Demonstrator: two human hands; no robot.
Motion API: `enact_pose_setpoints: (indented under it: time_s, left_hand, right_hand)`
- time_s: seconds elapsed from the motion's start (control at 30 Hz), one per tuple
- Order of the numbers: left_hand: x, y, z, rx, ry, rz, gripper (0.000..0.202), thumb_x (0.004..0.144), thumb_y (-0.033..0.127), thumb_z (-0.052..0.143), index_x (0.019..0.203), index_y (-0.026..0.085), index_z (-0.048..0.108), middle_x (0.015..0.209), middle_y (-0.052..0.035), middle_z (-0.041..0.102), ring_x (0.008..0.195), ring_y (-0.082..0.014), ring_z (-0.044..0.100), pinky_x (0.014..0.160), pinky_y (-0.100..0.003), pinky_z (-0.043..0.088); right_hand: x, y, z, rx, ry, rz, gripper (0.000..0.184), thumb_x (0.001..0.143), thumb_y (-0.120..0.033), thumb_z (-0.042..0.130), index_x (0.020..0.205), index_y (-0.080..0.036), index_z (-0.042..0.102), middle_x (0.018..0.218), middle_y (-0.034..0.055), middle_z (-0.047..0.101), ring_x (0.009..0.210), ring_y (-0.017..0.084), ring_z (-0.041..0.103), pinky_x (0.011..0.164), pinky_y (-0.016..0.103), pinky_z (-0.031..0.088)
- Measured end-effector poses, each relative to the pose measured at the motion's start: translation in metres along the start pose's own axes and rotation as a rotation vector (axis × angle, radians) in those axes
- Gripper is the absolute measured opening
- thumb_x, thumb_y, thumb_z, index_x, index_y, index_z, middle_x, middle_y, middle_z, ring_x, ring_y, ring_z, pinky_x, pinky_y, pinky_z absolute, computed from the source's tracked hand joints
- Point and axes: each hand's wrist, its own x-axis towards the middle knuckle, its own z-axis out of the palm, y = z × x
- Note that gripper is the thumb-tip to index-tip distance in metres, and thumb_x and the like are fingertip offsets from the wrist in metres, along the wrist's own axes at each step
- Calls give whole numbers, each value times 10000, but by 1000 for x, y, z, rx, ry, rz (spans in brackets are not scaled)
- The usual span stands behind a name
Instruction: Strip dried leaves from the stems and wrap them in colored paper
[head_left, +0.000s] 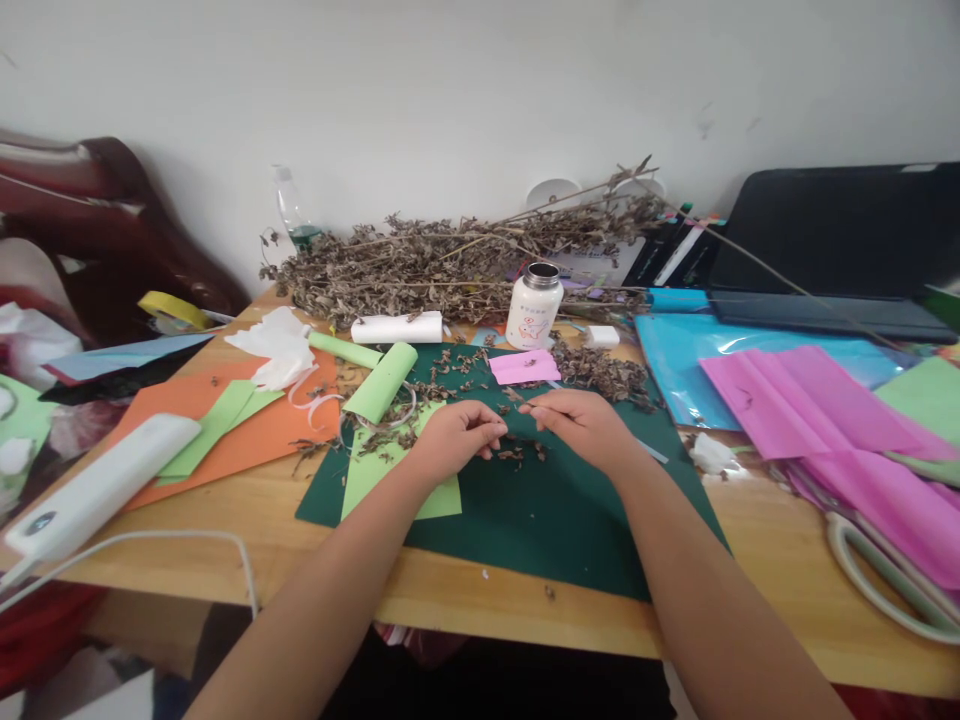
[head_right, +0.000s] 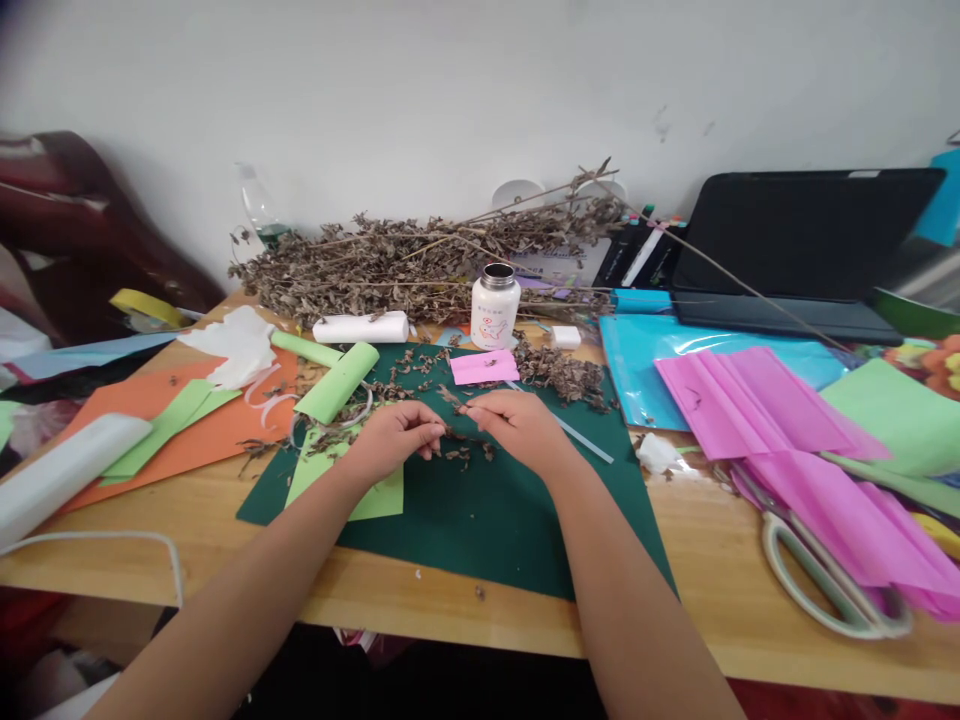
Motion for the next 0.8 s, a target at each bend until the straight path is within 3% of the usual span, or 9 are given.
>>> enact_pose_setpoints:
  time_s: [0.13,0.27,0.43,0.57,0.67,0.8]
  left_hand:
    - [2,-2,3,-205,-29,-6,205,638,311,563,586,129,484,478,36,527,376,-51,474,408,-174,366]
    - [2,-2,5,-423,-23,-18,249,583,313,621,554,123,463,422,42,502,326,-40,419,350,-161,301]
    - [0,1,11,-712,-6,-111,287,524,287,673,558,132,433,341,74,421,278,-13,302,322,-142,203]
    - [-2,4,16,-866,-12,-227,349,568,364,645,531,141,380,317,96,331,271,5,212,319,-128,147]
    - [0,3,18,-846,20,-245,410,621,452,577,492,140,345,325,84,329,267,5,205,314,-132,132]
    - [2,3,16,-684,7,-140,482,685,573,408,473,141,372,325,34,398,251,-19,248,306,-162,137]
  right_hand:
    - [2,-6,15,-73,143,-191,228,792,-236,411,898,-183,606,854,45,639,794,139,555,719,274,412]
    - [2,-13,27,-152,234,-362,236,791,-211,424,952,-162,589,851,59,629,772,136,535,697,275,406]
    - [2,-17,36,-249,311,-319,256,803,-220,405,976,-162,584,792,54,618,714,139,498,663,267,391]
    - [3,-18,40,-434,263,-273,277,818,-233,369,992,-173,576,770,54,609,676,152,458,632,294,333]
    - [2,-21,41,-548,237,-236,273,826,-250,354,964,-193,581,715,49,583,669,158,433,600,309,275]
    - [1,-28,39,-637,250,-213,272,833,-252,335,927,-205,586,624,49,518,647,161,407,551,311,213]
